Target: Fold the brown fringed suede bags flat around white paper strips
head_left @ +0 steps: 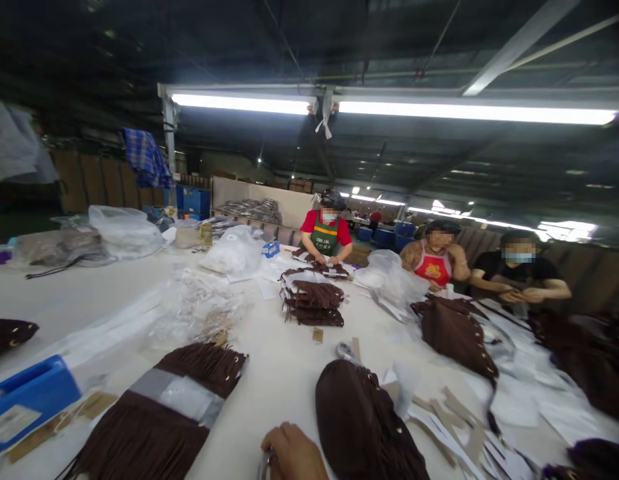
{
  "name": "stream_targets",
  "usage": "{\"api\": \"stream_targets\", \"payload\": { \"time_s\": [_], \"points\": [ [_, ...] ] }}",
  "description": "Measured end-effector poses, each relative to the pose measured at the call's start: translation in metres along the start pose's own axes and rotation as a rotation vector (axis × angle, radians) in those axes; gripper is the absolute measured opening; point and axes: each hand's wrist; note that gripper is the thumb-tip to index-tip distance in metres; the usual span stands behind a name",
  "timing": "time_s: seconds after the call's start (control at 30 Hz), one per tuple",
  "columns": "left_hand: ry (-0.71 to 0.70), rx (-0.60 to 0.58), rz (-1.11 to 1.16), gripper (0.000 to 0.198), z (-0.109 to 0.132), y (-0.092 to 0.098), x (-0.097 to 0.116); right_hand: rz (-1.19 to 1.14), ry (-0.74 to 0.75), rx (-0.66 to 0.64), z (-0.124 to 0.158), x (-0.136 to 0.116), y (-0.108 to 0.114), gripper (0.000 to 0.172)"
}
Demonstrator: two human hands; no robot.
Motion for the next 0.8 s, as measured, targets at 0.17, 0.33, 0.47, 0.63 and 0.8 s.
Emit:
{"api": "stream_targets", "payload": {
  "time_s": [0.17,0.33,0.47,0.63,0.8],
  "points": [
    [0.479,0.130,0.338,0.033,0.052,-0.013,-0.024,-0.630,-0.198,0.228,0.044,-0.019,-0.009,0.045],
    [0.646,0.198,0.476,0.036,0.070,-0.017,-0.041,-0.484,-0.255,0.015,0.078,-0.018,-0.024,0.055],
    [0.642,0.215,0.565,0.038,0.063,-0.011,-0.037,-0.357,-0.167,-0.039,0.087,-0.020,-0.030,0.052],
    [0.694,0.209,0.587,0.039,0.052,0.001,-0.037,-0.316,-0.094,-0.050,0.086,-0.019,-0.033,0.052],
    [0.700,0.224,0.559,0.037,0.047,0.005,-0.038,-0.305,-0.047,-0.004,0.087,-0.020,-0.034,0.037]
  ]
}}
Point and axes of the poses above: each hand's wrist, its own z-axis away from the middle knuckle, its own y-axis out of the back of the hand, x = y × z, and after that the axes turned 10 degrees about -z, right-handed
